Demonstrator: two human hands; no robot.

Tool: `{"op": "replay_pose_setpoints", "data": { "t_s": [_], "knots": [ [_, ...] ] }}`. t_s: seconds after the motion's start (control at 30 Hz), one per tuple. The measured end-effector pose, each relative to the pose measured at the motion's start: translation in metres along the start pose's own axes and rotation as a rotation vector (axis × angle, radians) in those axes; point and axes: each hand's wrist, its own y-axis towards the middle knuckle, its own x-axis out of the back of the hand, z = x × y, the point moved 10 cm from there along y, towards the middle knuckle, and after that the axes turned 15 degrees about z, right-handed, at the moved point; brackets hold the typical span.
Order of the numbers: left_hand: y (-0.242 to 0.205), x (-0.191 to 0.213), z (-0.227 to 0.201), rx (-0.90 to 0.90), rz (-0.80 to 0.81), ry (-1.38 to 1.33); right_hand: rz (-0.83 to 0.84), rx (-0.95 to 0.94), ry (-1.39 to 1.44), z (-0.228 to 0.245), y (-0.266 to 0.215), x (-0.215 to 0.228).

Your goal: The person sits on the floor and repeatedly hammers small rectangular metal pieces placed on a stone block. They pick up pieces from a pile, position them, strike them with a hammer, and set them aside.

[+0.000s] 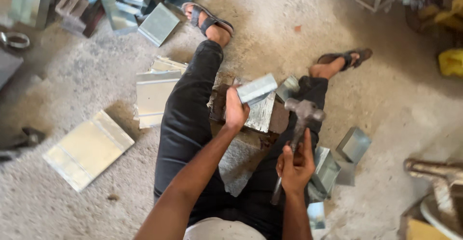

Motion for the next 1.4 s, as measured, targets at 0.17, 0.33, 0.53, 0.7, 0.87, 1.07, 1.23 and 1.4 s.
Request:
{"op": "replay_pose_setpoints", "data": {
  "t_s": [0.17,0.33,0.53,0.7,0.87,1.07,1.23,1.4],
  "knots": [
    [-0.01,-0.033,0.01,0.02,0.155,-0.013,0.05,0.4,-0.029,0.097,0.013,0.005],
    [-0.002,-0.037,0.01,0.031,0.169,0.032,-0.045,0.574,-0.145,0.152,0.018,0.012],
    [-0.001,-0.038,0.009,0.031,0.166,0.03,0.149,0.2,-0.182,0.087,0.048,-0.028],
    [-0.011,-0.041,0.004,-0.042,0.161,-0.002,0.453,0.157,-0.551,0.05,0.072,-0.071],
    [-0.005,-0.047,0.017,0.028,0.172,0.026,0.255,-0.048,-0.198,0.049,0.064,-0.044],
    [-0.002,-0.046,0.013,0.013,0.186,0.045,0.32,-0.007,-0.465,0.037,0.06,-0.045],
    [0.02,-0.04,-0.009,-0.018,0.255,0.286,0.297,-0.141,-0.195,0.025,0.061,-0.029],
    [0.032,-0.067,-0.037,-0.013,0.38,0.878,0.025,0.031,-0.107,0.076,0.042,0.008]
  ]
}}
